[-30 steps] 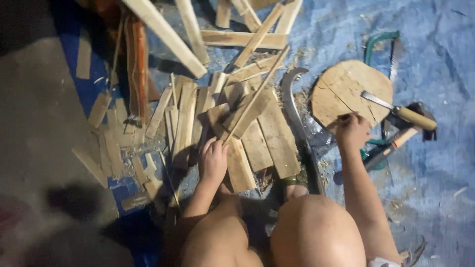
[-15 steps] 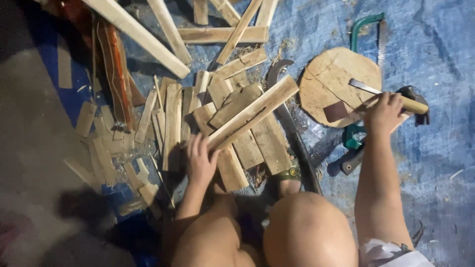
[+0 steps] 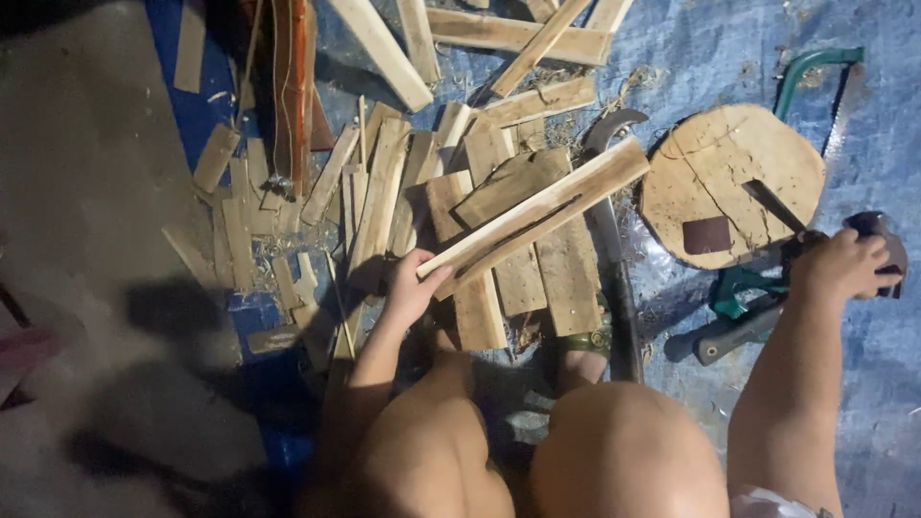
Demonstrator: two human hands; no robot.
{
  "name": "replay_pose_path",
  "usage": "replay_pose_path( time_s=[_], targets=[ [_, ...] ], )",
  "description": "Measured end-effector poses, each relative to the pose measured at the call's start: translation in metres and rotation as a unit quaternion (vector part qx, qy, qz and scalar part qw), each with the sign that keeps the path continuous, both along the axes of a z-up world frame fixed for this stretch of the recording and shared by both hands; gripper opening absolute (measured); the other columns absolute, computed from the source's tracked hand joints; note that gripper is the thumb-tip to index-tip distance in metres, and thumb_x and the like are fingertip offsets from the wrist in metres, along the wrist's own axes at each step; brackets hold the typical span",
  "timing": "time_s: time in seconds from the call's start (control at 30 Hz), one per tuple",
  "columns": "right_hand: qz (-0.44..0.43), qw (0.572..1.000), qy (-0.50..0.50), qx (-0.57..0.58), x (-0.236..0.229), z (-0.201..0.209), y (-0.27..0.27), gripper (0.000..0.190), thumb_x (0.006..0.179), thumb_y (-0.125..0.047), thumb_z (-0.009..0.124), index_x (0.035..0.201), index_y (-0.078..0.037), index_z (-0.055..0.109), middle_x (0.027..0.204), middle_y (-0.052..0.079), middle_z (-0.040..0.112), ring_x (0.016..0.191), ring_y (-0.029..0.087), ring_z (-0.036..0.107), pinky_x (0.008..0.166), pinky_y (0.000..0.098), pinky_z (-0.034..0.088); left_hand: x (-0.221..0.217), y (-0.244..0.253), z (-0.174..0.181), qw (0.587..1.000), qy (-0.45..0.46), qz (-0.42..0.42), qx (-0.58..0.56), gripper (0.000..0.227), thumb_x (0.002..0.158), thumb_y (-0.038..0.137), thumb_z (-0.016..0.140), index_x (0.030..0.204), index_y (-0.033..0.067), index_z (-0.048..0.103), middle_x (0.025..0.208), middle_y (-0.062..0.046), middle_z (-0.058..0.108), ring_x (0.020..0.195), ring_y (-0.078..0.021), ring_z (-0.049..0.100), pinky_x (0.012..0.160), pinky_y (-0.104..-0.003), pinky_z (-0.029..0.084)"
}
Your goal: A person sits on the floor and uses a hand blade to shave and split thin strips of wood from planks for instrument repair.
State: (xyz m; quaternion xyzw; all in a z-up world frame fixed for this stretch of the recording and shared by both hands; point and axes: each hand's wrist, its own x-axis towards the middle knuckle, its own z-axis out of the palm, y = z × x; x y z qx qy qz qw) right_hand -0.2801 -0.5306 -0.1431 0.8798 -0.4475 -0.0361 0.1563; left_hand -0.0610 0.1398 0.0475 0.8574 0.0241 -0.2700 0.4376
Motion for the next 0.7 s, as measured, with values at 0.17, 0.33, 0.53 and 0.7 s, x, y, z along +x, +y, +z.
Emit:
replay_pose_path(
  time_s=[0.17,0.33,0.53,0.7],
  targets=[
    [0.112,0.992,-0.048,0.042,-0.005,0.073,0.055,0.053,0.122,-0.051,0.076,0.114,0.001,0.066,0.099,0.022,0.07,0.086,0.044,0.065,0.079,0.06,0.042,-0.002,0.0,-0.011,0.996,-0.092,0.0,-0.016,0.025,0.089,0.021,0.075,0.101,0.0016,0.064,0.085,-0.009,0.07,0.071,-0.0195,0.063,0.068,-0.032,0.053],
    [0.165,0.969,-0.087,0.165,0.007,0.143,0.111,0.046,0.11,-0.041,0.084,0.115,-0.001,0.06,0.087,0.013,0.072,0.069,0.035,0.071,0.061,0.0418,0.055,-0.005,-0.002,-0.015,0.995,-0.102,-0.006,-0.001,0.026,0.089,0.021,0.075,0.101,0.0013,0.064,0.083,-0.009,0.07,0.067,-0.0202,0.063,0.064,-0.032,0.053],
    [0.325,0.88,-0.088,0.335,0.069,0.263,0.234,0.056,0.088,-0.01,0.082,0.142,-0.017,0.067,0.105,0.008,0.074,0.08,0.021,0.072,0.067,0.0359,0.057,-0.011,-0.003,-0.02,0.997,-0.06,0.02,-0.032,0.026,0.089,0.023,0.076,0.097,0.0003,0.067,0.07,-0.006,0.066,0.049,-0.0154,0.056,0.048,-0.029,0.046],
    [0.516,0.816,0.033,0.26,0.121,0.285,0.3,0.033,0.091,-0.035,0.068,0.123,-0.024,0.069,0.092,0.006,0.075,0.079,0.027,0.078,0.064,0.0398,0.064,-0.004,0.0,-0.053,0.994,0.003,0.088,-0.068,0.035,0.088,0.022,0.083,0.104,-0.006,0.069,0.078,-0.026,0.066,0.057,-0.0301,0.071,0.04,-0.032,0.06]
  ],
)
